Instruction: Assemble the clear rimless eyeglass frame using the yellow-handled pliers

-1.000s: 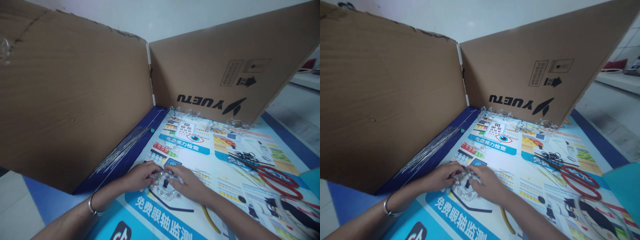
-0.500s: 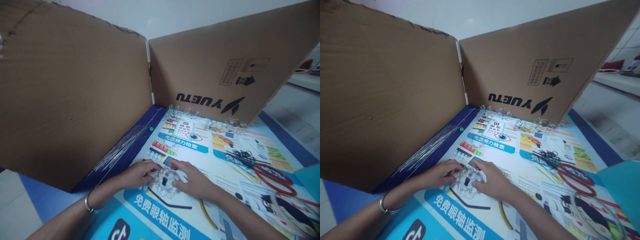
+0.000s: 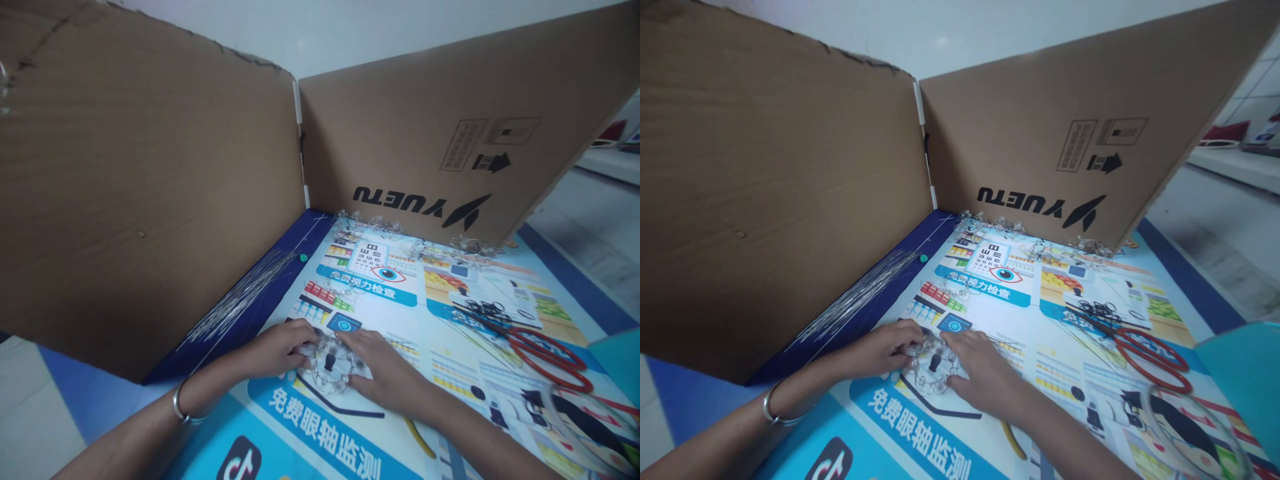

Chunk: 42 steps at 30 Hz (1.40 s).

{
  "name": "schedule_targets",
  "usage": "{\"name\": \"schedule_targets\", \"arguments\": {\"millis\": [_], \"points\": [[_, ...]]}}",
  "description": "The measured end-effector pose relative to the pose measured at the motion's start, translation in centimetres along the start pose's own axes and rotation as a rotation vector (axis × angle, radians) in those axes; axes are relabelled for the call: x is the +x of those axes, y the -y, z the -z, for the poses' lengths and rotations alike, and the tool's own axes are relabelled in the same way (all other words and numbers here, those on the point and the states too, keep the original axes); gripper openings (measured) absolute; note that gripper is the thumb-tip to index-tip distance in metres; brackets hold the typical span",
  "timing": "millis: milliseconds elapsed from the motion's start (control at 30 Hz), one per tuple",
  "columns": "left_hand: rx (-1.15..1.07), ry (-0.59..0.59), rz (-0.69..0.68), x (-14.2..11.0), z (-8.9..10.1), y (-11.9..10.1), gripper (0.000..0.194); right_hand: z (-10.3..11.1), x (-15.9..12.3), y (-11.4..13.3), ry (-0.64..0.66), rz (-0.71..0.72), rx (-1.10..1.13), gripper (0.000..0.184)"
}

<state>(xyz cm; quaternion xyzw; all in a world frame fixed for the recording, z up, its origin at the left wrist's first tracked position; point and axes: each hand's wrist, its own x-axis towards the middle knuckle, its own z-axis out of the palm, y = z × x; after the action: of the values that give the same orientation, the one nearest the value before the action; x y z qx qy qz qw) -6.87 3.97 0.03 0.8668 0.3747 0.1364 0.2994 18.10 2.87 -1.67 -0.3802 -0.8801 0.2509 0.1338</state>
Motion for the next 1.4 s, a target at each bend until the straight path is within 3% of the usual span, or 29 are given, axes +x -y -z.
{"name": "schedule_targets", "arguments": {"millis": [233, 467, 733, 1100, 1400], "points": [[-0.023, -0.058, -0.033, 0.2, -0.7, 0.3, 0.022, -1.0, 0.5, -0.2, -0.079, -0.022, 0.033, 0.065], [-0.102, -0.074, 0.170, 0.3, -1.0, 0.6, 0.039, -1.6, 0.8, -0.6, -0.138, -0.020, 0.102, 0.065], [-0.089, -0.015, 0.040, 0.9, -0.4, 0.7, 0.047, -0.8, 1.3, -0.2, -0.099, 0.013, 0.120, 0.068], [-0.088, -0.010, 0.013, 0.7, -0.4, 0.9, 0.047, -0.2, 1.6, -0.3, -0.036, 0.108, 0.091, 0.071], [-0.100, 0.006, 0.038, 0.6, -0.3, 0.7, 0.049, 0.0, 1.4, -0.1, -0.034, 0.069, 0.079, 0.070]]}}
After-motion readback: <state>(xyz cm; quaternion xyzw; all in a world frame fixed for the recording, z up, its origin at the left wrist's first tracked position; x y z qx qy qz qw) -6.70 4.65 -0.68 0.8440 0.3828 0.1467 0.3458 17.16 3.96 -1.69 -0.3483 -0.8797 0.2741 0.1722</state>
